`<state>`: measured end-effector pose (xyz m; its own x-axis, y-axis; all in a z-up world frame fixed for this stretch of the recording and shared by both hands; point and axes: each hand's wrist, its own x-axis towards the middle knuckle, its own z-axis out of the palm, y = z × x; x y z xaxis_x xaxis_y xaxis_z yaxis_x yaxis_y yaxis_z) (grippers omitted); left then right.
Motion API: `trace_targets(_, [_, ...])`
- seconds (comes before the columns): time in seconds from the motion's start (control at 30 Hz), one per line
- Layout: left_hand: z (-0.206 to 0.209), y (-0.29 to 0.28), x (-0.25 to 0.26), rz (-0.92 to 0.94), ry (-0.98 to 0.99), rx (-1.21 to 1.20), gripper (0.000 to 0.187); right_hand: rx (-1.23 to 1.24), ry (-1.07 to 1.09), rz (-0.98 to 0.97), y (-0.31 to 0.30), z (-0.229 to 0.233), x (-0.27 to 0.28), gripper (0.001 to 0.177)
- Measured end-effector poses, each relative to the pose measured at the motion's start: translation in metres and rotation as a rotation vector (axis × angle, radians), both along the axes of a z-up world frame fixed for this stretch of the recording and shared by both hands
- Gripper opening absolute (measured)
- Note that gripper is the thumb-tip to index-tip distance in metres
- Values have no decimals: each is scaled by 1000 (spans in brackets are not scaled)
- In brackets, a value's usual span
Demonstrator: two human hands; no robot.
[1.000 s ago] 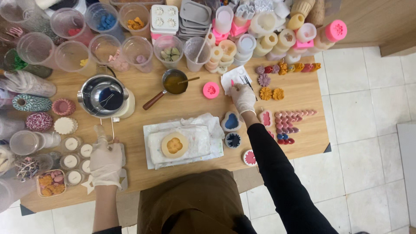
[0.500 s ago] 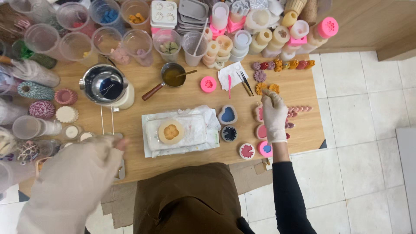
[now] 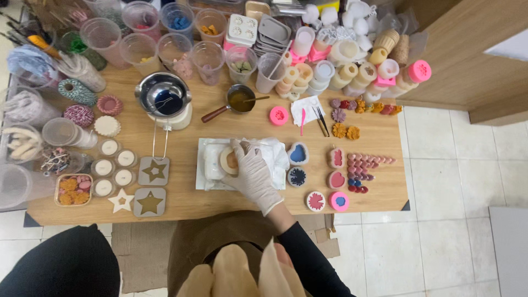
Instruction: The person pours blue liquid from a metal pot into a mold, wipes the pot with a cloth, and then demolds several flower-shaped and heart-shaped candles by hand.
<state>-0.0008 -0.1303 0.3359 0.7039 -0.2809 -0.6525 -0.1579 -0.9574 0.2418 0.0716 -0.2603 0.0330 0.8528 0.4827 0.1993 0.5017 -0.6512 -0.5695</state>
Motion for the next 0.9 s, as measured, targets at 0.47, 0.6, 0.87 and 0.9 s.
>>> trace_targets(0.47, [-357,192,55,1160,-206,-264,71,-235,226,-2,31,37,23,92])
trace_targets(0.6, [-430,192,65,1297,-59,-489,74,-190,-103,25,61,36,62,72])
trace_targets(0.87, [-428,170,80,1455,308,-1541,73,-293,-242,479,199,-43,181,36])
trace_targets(0.9, [-433,168,80,1461,313,-1541,73,-375,-293,557,207,-54,185,36])
